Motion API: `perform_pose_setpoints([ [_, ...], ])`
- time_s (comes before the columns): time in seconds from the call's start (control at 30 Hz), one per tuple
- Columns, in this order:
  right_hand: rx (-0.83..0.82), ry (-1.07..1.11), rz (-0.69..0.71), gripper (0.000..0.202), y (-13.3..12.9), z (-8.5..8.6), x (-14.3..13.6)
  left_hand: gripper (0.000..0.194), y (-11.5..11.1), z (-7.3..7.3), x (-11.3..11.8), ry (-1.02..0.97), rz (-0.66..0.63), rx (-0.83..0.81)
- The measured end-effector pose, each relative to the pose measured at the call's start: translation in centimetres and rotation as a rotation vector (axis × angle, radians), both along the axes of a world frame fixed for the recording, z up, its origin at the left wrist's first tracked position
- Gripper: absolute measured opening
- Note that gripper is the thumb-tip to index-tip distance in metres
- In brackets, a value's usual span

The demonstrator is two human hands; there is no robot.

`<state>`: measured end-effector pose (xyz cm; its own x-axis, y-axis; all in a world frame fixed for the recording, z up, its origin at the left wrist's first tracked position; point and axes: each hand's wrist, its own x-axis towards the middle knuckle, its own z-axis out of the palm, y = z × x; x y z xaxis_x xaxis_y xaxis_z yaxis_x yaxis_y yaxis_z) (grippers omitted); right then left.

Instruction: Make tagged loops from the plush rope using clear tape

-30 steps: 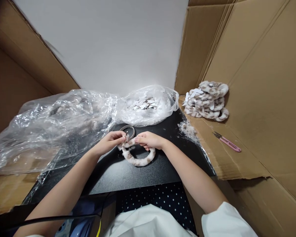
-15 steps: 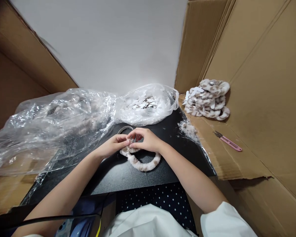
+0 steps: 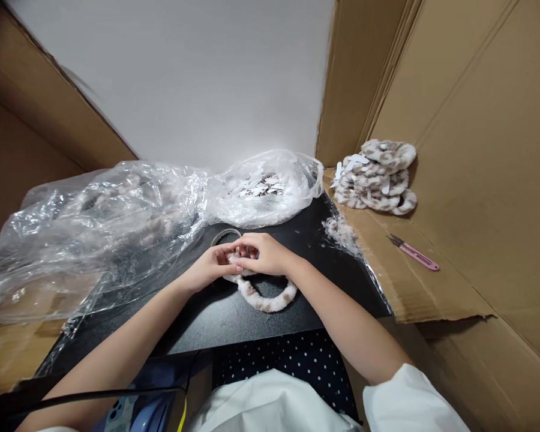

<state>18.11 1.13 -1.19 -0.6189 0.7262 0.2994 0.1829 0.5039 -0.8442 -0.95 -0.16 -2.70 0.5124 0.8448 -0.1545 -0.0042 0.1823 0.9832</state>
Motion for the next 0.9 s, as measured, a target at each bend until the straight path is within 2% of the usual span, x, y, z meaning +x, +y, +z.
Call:
perform_pose_setpoints([
  [0.1,0.009,-0.059,-0.069,0.013,-0.3,0.1,-0.4,0.043,-0.2,-0.2,0.1,-0.006,-0.014,0.010],
  [0.27,-0.042,-0.074,-0.123,0.010,-0.7,0.3,-0.6,0.045,-0.5,-0.2,0.3,0.024,-0.002,0.046],
  [0.43,-0.206,0.092,-0.180,0.003,-0.3,0.0,-0.6,0.046,-0.4,-0.1,0.4,0.080,0.032,0.054],
  [0.6,-0.287,0.193,-0.248,0.011,0.5,-0.5,-0.1,0.048,-0.2,-0.1,0.1,0.134,0.072,0.066],
  [0.77,-0.340,0.077,-0.114,0.014,1.3,-0.9,1.1,0.044,-0.4,-0.4,-0.1,0.188,0.035,0.146],
  [0.9,-0.307,-0.124,-0.056,0.013,1.5,-1.0,1.6,0.036,-0.7,0.2,-0.4,0.318,0.035,0.322],
])
